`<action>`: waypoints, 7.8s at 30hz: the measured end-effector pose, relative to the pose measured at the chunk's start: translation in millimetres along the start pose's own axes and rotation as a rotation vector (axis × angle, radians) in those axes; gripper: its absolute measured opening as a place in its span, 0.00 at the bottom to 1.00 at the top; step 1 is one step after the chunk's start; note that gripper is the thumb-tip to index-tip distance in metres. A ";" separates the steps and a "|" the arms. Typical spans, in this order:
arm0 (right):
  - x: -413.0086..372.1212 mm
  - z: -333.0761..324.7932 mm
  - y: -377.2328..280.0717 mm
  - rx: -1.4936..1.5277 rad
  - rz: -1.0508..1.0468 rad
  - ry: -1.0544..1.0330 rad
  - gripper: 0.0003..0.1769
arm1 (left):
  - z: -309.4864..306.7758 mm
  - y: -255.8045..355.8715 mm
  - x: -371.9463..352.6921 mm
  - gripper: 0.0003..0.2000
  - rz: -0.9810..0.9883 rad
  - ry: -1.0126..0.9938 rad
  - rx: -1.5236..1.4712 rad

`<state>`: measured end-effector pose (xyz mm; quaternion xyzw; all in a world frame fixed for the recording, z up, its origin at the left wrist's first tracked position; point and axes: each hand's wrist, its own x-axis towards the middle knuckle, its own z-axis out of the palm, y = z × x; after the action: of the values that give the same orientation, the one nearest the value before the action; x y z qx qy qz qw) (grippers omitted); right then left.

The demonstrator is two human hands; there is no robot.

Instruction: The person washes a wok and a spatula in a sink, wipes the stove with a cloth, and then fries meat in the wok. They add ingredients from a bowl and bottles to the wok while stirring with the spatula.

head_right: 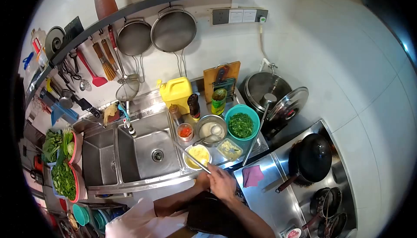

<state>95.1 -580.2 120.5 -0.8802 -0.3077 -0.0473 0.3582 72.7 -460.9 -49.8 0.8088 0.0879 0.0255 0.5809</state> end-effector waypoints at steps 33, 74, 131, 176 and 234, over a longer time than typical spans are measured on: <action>-77.8 -24.7 38.0 0.728 0.918 0.208 0.23 | -133.5 67.4 165.8 0.11 0.126 -0.212 0.334; -77.2 -29.8 59.8 1.030 0.964 -0.057 0.16 | -128.4 127.7 129.7 0.15 -0.030 0.229 -0.508; -205.1 -139.1 141.4 1.097 1.056 0.719 0.20 | 227.4 220.1 146.1 0.12 0.098 -0.357 -0.694; -187.3 -288.2 239.2 0.298 1.310 0.081 0.11 | 278.8 127.0 43.1 0.17 -0.558 -0.899 -0.416; -258.5 -264.7 357.4 -0.289 0.683 -0.007 0.10 | 403.4 56.9 -163.1 0.25 -0.398 -1.128 -0.274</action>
<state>128.7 -1084.1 22.6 -0.9738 0.0126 0.0348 0.2244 -23.4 -883.8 -116.8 0.5838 -0.0878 -0.5045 0.6300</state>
